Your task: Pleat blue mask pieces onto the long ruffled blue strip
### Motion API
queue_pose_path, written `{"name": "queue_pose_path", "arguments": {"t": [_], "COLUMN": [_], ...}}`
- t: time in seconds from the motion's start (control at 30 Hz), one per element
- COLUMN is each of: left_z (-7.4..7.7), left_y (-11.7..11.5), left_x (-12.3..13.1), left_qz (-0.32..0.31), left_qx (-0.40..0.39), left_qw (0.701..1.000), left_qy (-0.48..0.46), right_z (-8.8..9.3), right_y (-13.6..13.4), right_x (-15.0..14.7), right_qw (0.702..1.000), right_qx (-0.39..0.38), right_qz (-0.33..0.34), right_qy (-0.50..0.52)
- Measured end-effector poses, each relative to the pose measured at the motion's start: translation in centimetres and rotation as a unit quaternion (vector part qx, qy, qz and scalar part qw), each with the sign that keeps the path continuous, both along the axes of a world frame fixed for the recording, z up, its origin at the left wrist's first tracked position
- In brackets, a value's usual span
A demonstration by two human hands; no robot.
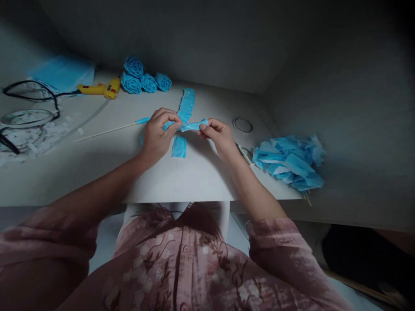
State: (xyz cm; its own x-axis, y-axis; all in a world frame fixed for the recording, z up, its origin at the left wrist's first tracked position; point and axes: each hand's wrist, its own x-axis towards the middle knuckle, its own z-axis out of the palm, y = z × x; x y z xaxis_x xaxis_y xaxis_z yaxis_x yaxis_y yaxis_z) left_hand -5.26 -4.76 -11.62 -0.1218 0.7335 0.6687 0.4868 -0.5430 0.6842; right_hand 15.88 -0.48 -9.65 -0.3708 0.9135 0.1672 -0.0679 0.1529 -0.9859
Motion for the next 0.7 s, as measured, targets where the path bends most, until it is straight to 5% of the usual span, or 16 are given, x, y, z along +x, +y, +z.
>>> {"name": "queue_pose_path", "arguments": {"t": [0.2,0.33,0.53,0.63,0.7], "left_z": [-0.6,0.8,4.7,4.9,4.4], "left_y": [0.4,1.2,-0.8,-5.0,-7.9], "left_x": [0.0,-1.1,-11.1,-16.5,-18.8], "left_qz": [-0.006,0.026,0.216,0.307,0.297], "left_qx": [-0.044,-0.048,0.041,-0.063,-0.163], "left_qw": [0.998,0.994,0.975,0.946,0.929], "left_qy": [-0.039,-0.092,-0.014,0.079,0.151], "right_z": [-0.2,-0.5,-0.5,-0.3,-0.3], "right_y": [0.3,0.7,0.8,0.5,0.5], "right_x": [0.3,0.4,0.4,0.3,0.2], "right_qw": [1.000,1.000,0.999,0.999,0.999], "right_qx": [0.007,0.006,-0.002,-0.005,-0.007], "right_qz": [-0.008,-0.025,-0.037,-0.030,-0.028], "right_qy": [-0.006,-0.002,0.017,0.023,0.019]}}
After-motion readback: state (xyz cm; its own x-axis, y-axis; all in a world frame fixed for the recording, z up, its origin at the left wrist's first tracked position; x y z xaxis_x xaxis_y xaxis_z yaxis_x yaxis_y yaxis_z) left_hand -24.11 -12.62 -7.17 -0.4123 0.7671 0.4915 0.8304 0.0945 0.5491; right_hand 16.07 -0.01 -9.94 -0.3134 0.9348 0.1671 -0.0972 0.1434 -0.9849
